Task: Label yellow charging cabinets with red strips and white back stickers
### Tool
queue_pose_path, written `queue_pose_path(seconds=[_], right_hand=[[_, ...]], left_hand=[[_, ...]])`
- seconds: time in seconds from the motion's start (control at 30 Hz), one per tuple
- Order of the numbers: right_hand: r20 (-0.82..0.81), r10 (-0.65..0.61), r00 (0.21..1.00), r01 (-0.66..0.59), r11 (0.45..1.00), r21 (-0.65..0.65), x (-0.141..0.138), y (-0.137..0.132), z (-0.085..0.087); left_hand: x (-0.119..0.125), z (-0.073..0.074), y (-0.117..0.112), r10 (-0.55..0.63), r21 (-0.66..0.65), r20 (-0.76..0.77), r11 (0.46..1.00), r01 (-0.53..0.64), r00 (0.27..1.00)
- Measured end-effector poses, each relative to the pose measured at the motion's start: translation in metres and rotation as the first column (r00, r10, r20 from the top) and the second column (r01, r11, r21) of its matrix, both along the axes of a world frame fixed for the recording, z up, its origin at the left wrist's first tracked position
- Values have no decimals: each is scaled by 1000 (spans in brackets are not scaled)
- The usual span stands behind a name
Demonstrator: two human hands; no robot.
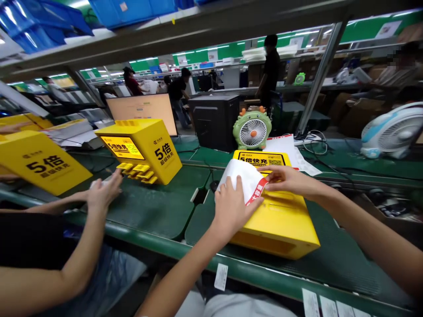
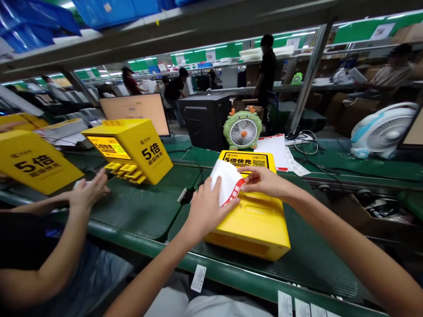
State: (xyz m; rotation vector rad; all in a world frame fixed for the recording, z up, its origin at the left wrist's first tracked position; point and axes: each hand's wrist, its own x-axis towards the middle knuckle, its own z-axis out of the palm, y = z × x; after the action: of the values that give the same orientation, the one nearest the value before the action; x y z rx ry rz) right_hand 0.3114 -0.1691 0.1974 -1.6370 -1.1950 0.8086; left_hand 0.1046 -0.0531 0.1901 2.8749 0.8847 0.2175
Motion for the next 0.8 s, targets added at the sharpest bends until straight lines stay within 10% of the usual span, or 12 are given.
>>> queue_pose_path(seconds=[0.33, 0.53, 0.8], right_hand=[[-173, -36, 984, 74, 973, 218, -10, 47, 37], [-24, 17, 1000, -3, 873, 488, -35, 72, 97], [237, -139, 961, -54, 749, 660, -45, 69, 112]], left_hand=[[2, 18, 23, 17, -166, 205, 986, 17, 979], [27, 65, 61, -195, -125, 760, 892, 434, 620], [15, 98, 88, -276, -56, 660, 909, 413, 698]])
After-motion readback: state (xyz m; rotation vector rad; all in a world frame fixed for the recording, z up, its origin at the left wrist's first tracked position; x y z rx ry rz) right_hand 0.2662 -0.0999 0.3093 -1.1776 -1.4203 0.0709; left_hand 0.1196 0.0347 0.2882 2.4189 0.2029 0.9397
